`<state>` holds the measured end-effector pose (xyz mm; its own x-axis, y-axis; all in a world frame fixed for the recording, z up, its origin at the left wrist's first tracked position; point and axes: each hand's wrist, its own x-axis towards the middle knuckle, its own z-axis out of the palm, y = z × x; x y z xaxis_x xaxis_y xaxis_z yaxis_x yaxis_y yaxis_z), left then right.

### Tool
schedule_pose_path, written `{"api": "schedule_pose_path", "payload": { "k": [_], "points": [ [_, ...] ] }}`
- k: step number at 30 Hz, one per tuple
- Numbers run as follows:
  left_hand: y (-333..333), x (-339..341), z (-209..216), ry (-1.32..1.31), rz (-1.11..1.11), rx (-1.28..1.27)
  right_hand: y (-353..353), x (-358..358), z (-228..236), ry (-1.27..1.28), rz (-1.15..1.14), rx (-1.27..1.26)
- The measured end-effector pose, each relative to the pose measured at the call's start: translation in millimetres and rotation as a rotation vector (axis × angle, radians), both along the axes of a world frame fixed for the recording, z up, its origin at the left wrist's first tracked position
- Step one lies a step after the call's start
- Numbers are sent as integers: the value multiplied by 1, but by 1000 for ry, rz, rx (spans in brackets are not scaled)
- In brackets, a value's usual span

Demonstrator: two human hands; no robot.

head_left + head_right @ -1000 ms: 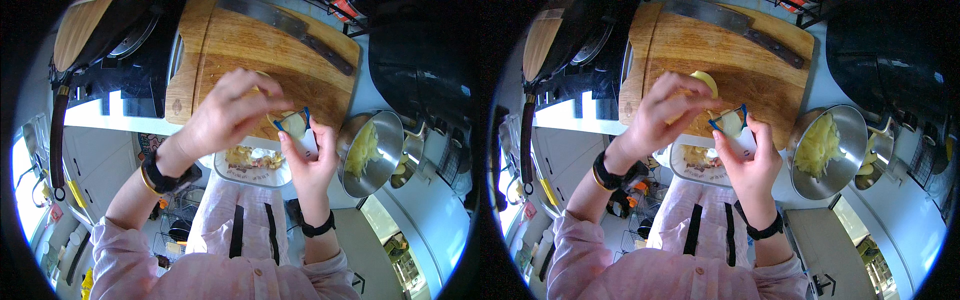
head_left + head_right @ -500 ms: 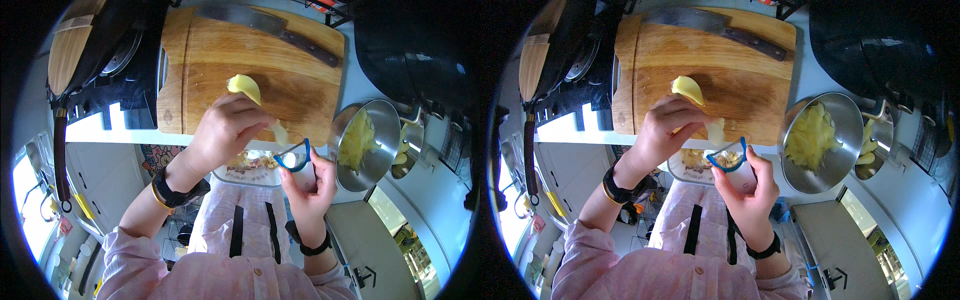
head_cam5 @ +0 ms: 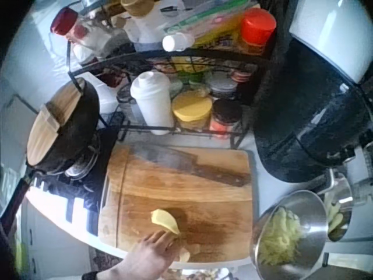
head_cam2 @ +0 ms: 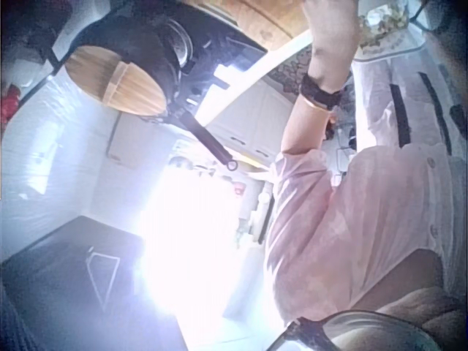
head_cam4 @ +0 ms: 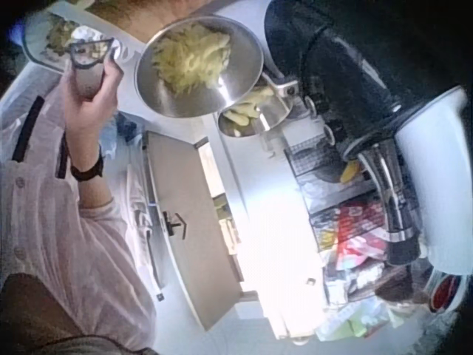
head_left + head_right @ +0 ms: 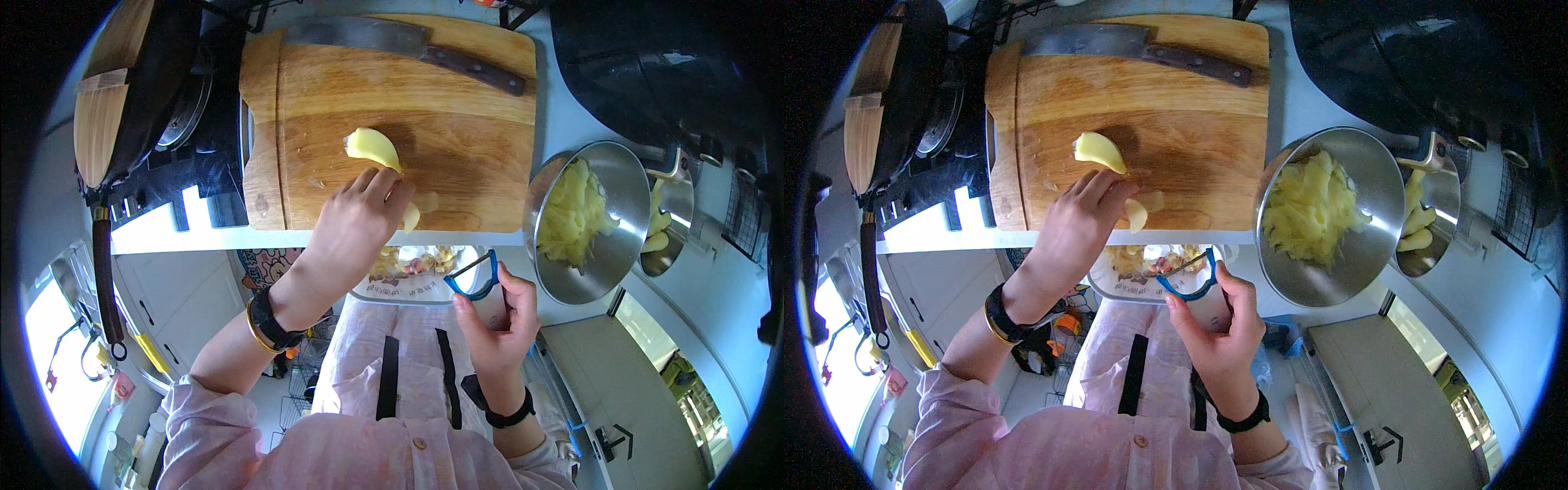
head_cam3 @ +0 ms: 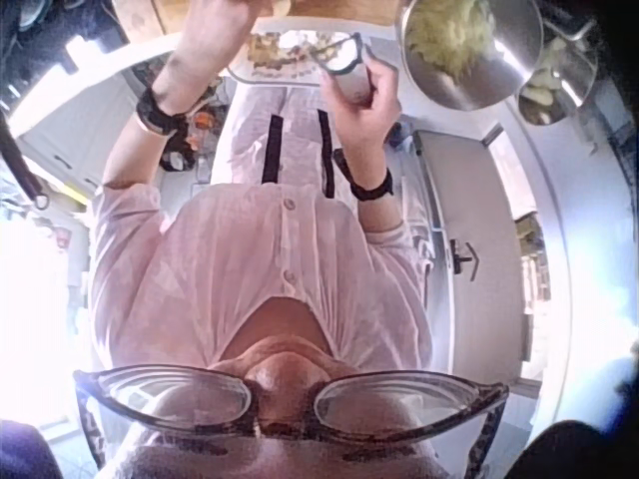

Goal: The person peels potatoes with a vegetable peeler over a cutting board and a metal bowl. Potato skins are collected in a small container while peeled potatoes are placed into the bowl.

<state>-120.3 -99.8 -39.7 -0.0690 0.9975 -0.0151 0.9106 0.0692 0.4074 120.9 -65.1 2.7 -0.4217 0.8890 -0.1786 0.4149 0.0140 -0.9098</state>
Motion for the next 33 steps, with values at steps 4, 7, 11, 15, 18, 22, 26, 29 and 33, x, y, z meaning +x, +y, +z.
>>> {"api": "schedule_pose_path", "payload": {
  "k": [4, 7, 11, 15, 18, 22, 26, 29, 33],
  "points": [
    [3, 5, 2, -19, 39, -73, 0, 1, 1, -2, -6, 3],
    [4, 5, 2, -68, 64, -105, 1, 2, 1, 0, -11, -7],
    [6, 1, 9, -201, 136, -140, 1, 5, 0, -18, -1, 10],
    [19, 10, 39, -478, 249, -76, -4, 17, -7, -35, -14, -63],
    [40, 51, 74, -850, 284, 303, -12, 33, -19, -156, 76, -61],
    [89, 112, 94, -777, 118, 448, -19, 45, -38, -351, 482, 208],
    [95, 103, 71, -290, -80, 330, -19, 38, -36, -528, 354, 415],
    [63, 43, 44, -538, -3, 327, -9, 22, -26, -119, 44, -95],
    [23, -57, 11, -304, 184, 120, 12, -12, -26, -3, 77, -1]
  ]
}}
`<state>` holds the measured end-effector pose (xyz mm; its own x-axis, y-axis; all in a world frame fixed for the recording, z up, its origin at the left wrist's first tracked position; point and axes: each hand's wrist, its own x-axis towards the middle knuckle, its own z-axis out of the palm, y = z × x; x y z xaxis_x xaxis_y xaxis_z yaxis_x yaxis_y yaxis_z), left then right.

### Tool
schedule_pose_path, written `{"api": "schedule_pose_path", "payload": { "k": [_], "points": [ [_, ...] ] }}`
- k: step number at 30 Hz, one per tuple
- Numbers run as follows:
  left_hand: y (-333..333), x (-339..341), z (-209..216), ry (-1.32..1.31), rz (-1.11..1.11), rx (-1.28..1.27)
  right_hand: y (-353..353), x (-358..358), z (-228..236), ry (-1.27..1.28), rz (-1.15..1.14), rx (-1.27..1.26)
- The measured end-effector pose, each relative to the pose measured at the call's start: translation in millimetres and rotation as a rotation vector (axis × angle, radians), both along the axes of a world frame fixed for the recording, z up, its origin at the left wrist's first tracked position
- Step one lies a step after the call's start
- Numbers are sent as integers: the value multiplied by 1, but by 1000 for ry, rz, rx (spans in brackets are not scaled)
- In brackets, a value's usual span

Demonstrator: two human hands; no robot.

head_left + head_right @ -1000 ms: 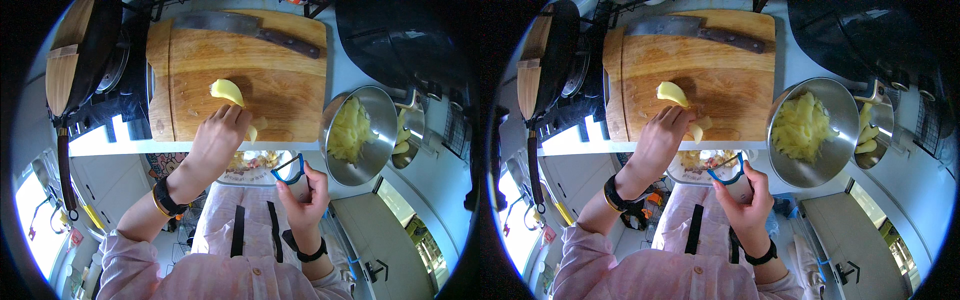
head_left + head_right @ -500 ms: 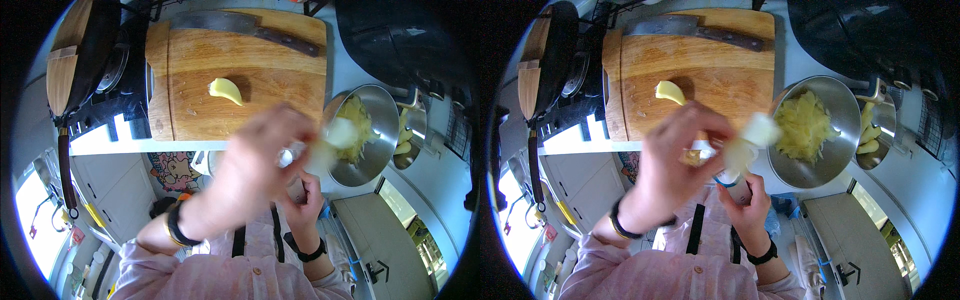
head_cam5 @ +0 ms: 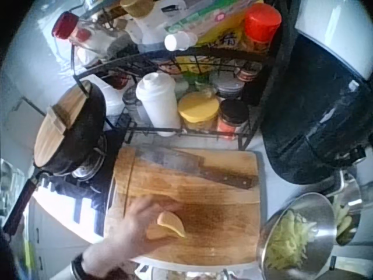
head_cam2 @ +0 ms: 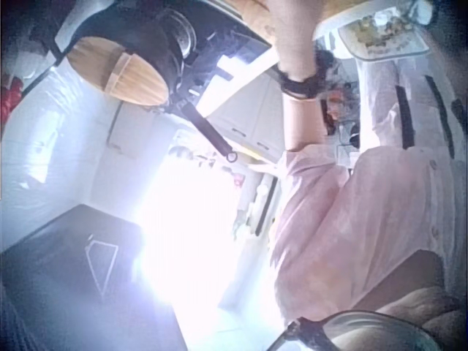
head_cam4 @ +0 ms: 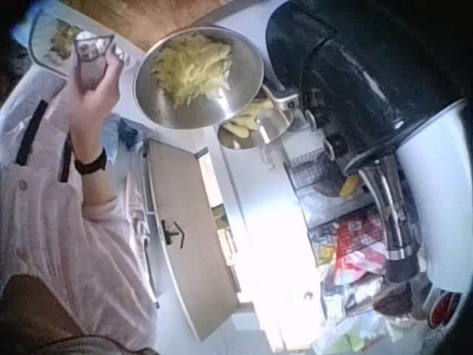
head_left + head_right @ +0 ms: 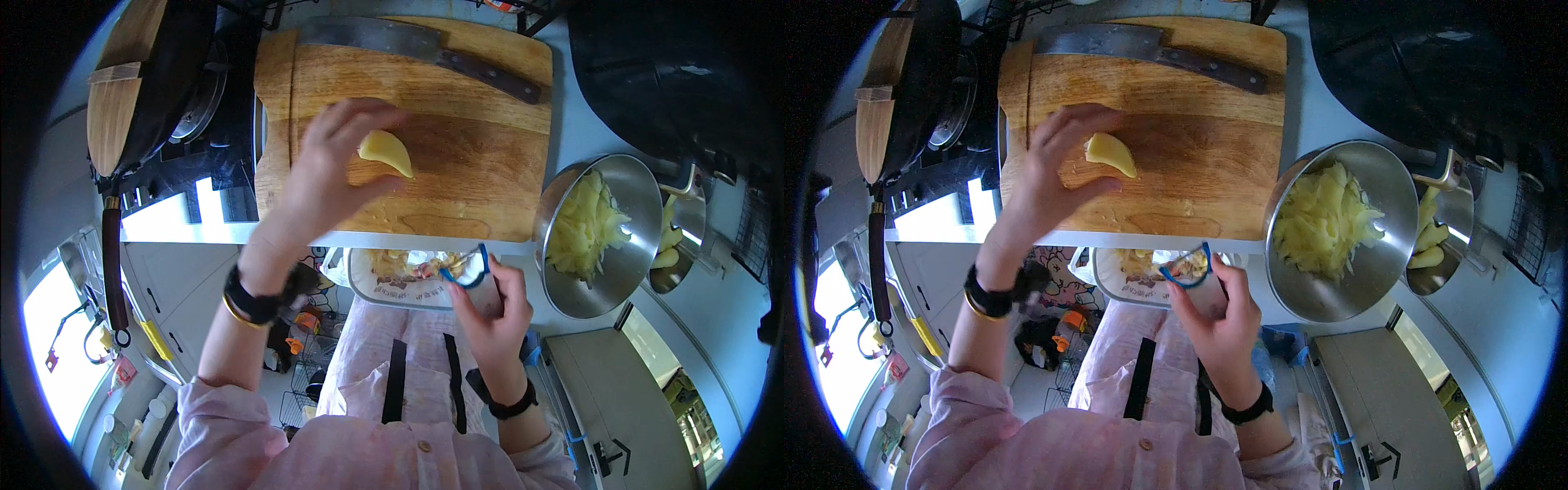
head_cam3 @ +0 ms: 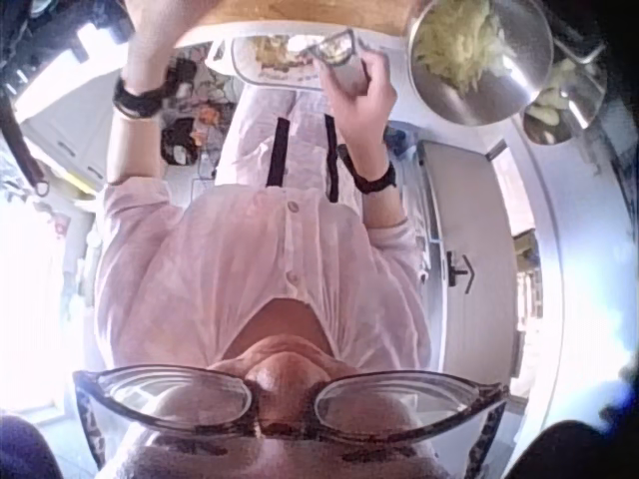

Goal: The person peels potatoes with a vegetable peeler over a cutting board and a metal bowl. Potato skins are collected in a small container while peeled potatoes are placed into the bowl.

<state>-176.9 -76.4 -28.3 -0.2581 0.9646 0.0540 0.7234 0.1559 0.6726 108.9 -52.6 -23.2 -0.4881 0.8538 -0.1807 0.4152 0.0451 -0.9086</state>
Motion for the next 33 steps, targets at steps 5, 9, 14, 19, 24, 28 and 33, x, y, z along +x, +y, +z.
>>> {"api": "schedule_pose_path", "payload": {
  "k": [5, 9, 14, 19, 24, 28, 33],
  "points": [
    [-11, -38, -31, 123, -57, -81, 32, -64, -12, 3, 85, 123],
    [-10, -42, -42, 38, -74, -18, 50, -120, -25, -13, 146, 303],
    [-12, -38, -48, 29, -26, 59, 57, -151, -33, -113, 203, 360],
    [-13, -31, -51, 19, 35, 111, 53, -150, -31, -154, 199, 389],
    [-14, -28, -48, 46, 32, 130, 50, -141, -25, -210, 205, 342],
    [-14, -27, -47, 59, 30, 136, 48, -137, -27, -211, 204, 392],
    [-15, -27, -47, 108, -7, 139, 45, -123, -34, -150, 166, 326]
  ]
}}
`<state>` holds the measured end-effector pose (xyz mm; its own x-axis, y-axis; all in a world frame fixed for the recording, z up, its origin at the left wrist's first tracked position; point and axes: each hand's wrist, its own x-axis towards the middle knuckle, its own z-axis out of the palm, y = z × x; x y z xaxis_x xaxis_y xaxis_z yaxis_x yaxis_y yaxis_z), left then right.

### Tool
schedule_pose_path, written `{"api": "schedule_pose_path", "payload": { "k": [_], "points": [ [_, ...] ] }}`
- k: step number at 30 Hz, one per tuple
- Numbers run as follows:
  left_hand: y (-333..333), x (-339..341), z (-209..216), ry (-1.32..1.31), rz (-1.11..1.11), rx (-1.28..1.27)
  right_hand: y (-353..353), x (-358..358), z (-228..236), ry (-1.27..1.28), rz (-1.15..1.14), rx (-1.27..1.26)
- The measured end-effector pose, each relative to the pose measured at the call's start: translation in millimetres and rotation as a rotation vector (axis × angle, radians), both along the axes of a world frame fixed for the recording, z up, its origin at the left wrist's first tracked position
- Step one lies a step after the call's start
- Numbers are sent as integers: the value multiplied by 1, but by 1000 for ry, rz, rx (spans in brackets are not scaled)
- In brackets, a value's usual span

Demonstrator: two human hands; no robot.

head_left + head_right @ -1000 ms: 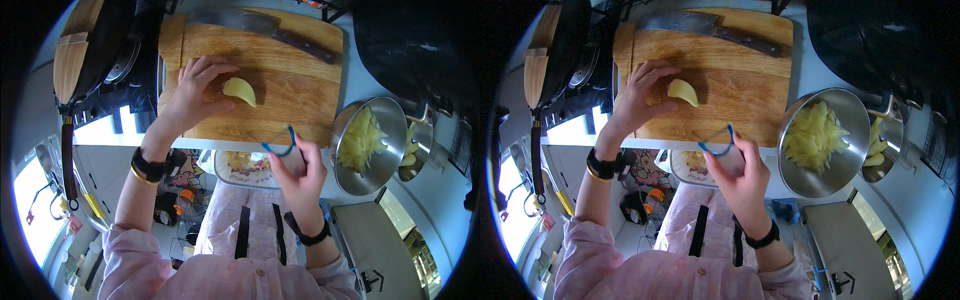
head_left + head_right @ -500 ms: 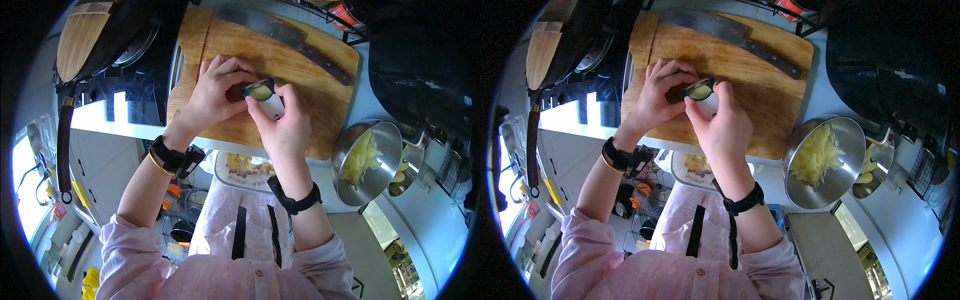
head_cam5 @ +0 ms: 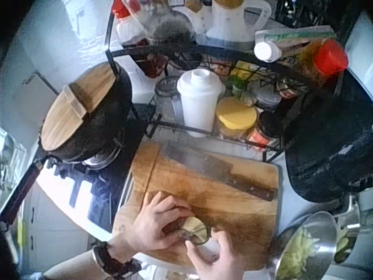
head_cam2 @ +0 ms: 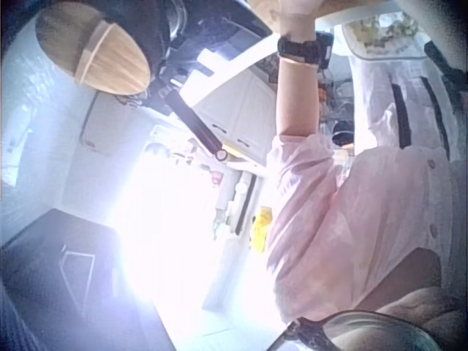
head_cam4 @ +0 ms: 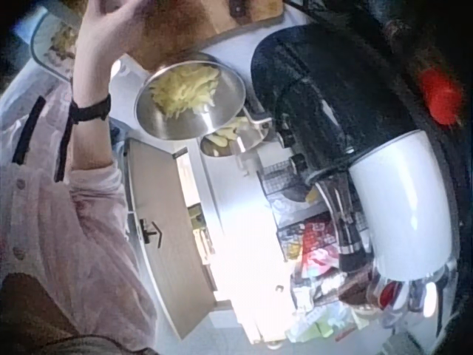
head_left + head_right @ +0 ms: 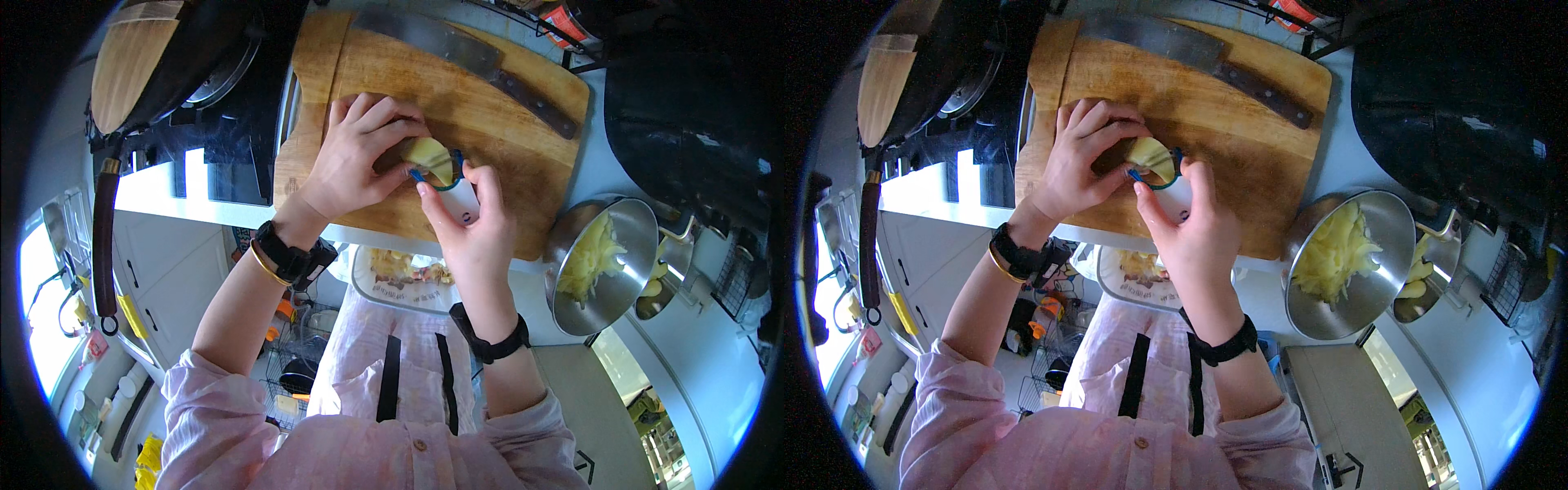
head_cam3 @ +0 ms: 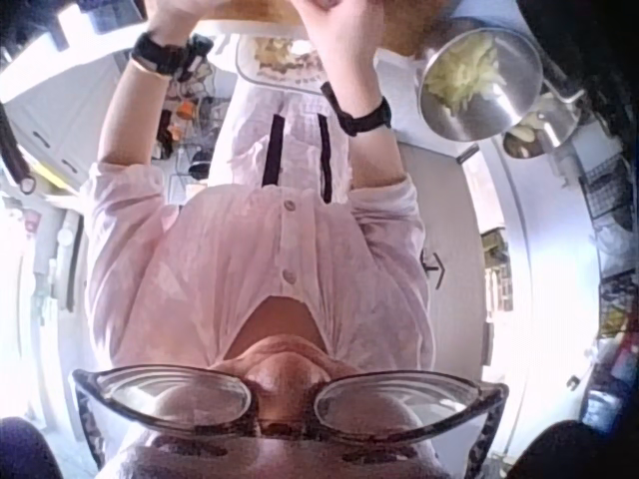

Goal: The person peels potatoes with a vegetable peeler over a cutting board and a metal bowl. Potato skins are collected in a small container while peeled potatoes are placed into the bowl.

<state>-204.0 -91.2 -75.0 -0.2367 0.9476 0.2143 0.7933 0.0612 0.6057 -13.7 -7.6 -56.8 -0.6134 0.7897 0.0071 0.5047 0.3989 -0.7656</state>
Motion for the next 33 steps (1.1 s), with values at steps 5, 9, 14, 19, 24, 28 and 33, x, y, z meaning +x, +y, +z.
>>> {"api": "schedule_pose_path", "payload": {
  "k": [5, 9, 14, 19, 24, 28, 33],
  "points": [
    [2, 3, -2, 20, -1, 50, 1, 23, -3, -25, 9, -37],
    [2, 2, -1, 35, 8, 36, -2, 48, 4, -74, -5, -54],
    [2, 4, 2, 30, 19, -23, -9, 79, 26, 38, -117, -136],
    [3, 21, 22, -119, 65, 49, -16, 83, 44, 79, -108, -168],
    [0, 57, 66, -445, -178, 177, -22, 83, 54, 100, -42, -65],
    [9, 71, 88, -371, -321, 63, -20, 88, 58, 78, -16, 21],
    [36, 88, 101, -353, -245, 222, -25, 98, 60, 24, -73, -112]
  ]
}}
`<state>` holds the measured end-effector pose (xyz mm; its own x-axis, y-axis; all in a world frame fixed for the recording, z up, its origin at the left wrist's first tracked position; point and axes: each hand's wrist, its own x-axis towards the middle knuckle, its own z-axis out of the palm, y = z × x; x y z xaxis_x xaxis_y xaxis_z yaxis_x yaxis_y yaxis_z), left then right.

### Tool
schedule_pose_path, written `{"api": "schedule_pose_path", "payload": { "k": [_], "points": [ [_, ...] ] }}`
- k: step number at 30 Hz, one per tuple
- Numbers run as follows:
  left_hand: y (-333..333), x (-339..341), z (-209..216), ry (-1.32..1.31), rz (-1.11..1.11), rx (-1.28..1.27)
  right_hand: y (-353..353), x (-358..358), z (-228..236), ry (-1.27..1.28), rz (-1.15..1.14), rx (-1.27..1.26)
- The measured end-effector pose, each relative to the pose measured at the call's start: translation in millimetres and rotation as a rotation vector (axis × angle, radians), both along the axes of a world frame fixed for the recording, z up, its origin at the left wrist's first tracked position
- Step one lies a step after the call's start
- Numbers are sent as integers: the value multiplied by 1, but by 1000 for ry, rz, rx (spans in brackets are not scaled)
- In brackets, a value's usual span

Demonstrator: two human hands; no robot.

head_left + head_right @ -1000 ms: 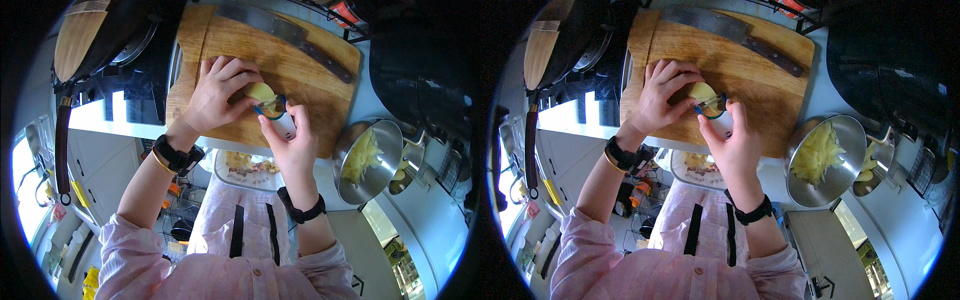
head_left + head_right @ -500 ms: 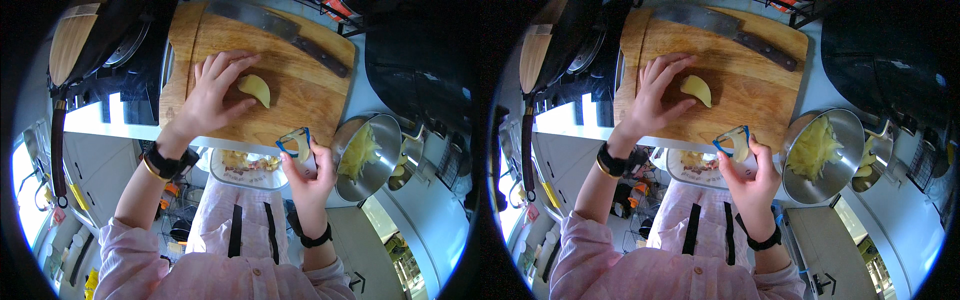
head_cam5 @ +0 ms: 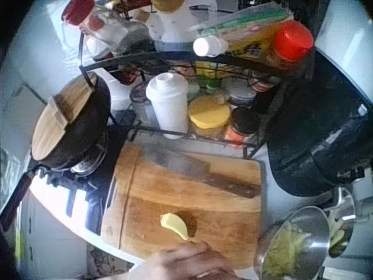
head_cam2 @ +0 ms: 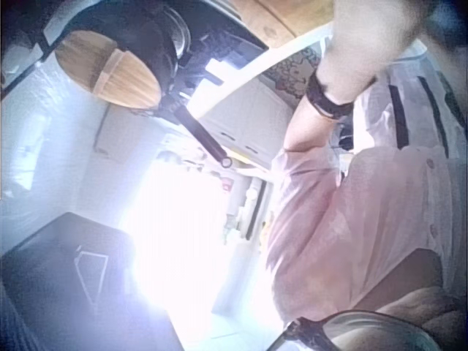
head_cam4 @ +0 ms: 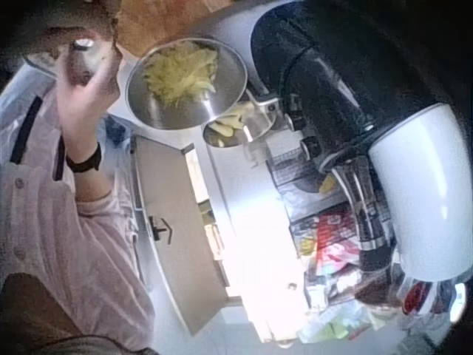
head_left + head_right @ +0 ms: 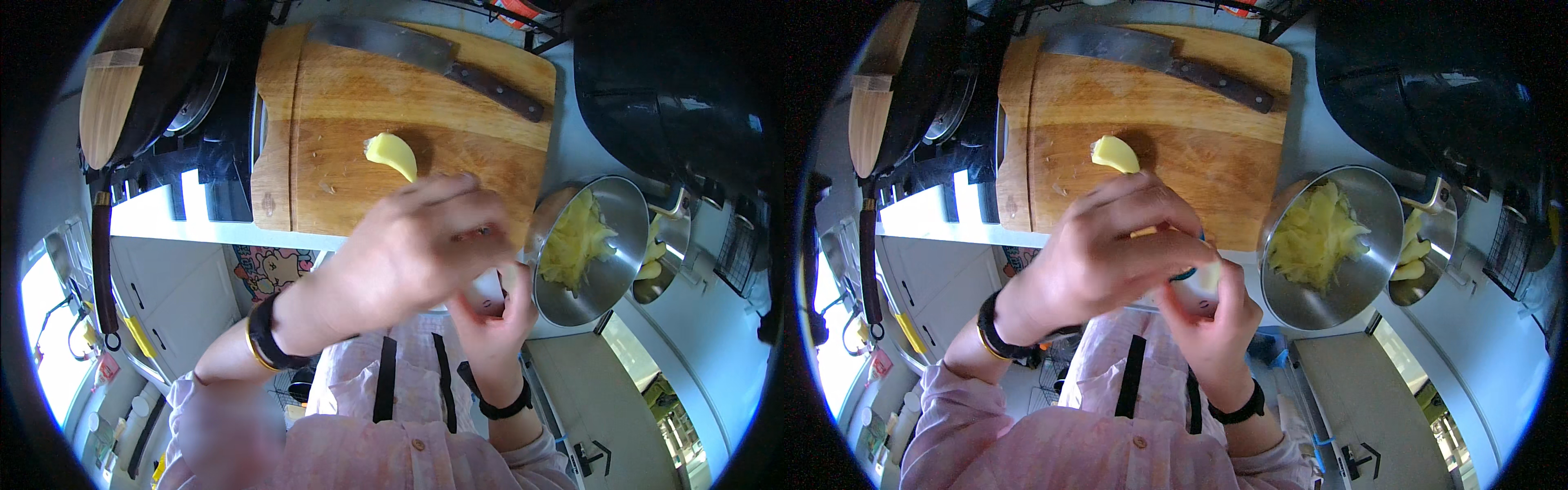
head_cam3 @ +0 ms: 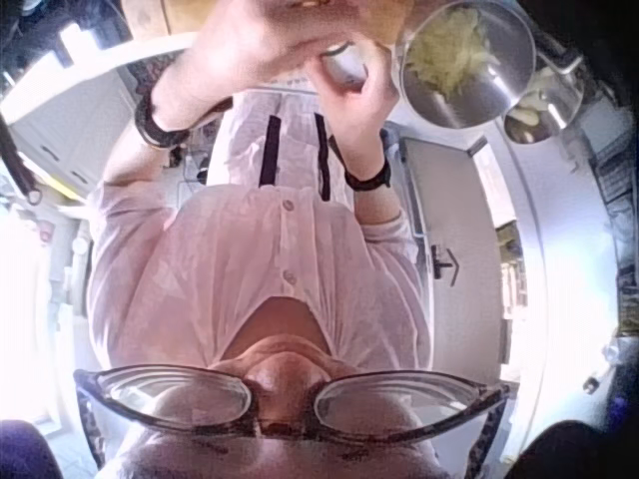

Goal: The person peels potatoes with a vegetable peeler over a cutting board and a metal bowl. Potato skins are collected in a small container while peeled potatoes are placed into the bowl.

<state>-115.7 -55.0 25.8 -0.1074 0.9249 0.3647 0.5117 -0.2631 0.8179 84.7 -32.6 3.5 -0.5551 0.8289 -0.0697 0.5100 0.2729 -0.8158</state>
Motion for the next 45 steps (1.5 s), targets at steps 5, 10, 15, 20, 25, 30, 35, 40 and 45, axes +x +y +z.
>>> {"api": "schedule_pose_path", "payload": {
  "k": [5, 10, 15, 20, 25, 30, 35, 40, 45],
  "points": [
    [35, 72, 22, -337, 91, 313, -3, 13, -13, -76, 64, 100],
    [30, 40, -1, -145, -72, 7, 5, 8, -22, -59, 99, 253],
    [-13, -72, -41, 110, 262, -301, 20, -26, -20, 95, -51, -61],
    [-32, -98, -79, 405, 276, -460, 36, -82, -39, 161, 38, 52],
    [-32, -92, -94, 282, 310, -400, 39, -119, -55, 13, 103, 127],
    [-31, -85, -96, 244, 360, -373, 37, -128, -59, 1, 113, 135],
    [-31, -82, -97, 259, 364, -340, 34, -127, -59, -33, 100, 120],
    [-30, -78, -97, 265, 373, -330, 37, -126, -58, -74, 110, 85],
    [-29, -75, -96, 253, 358, -333, 37, -122, -58, -55, 117, 126]
  ]
}}
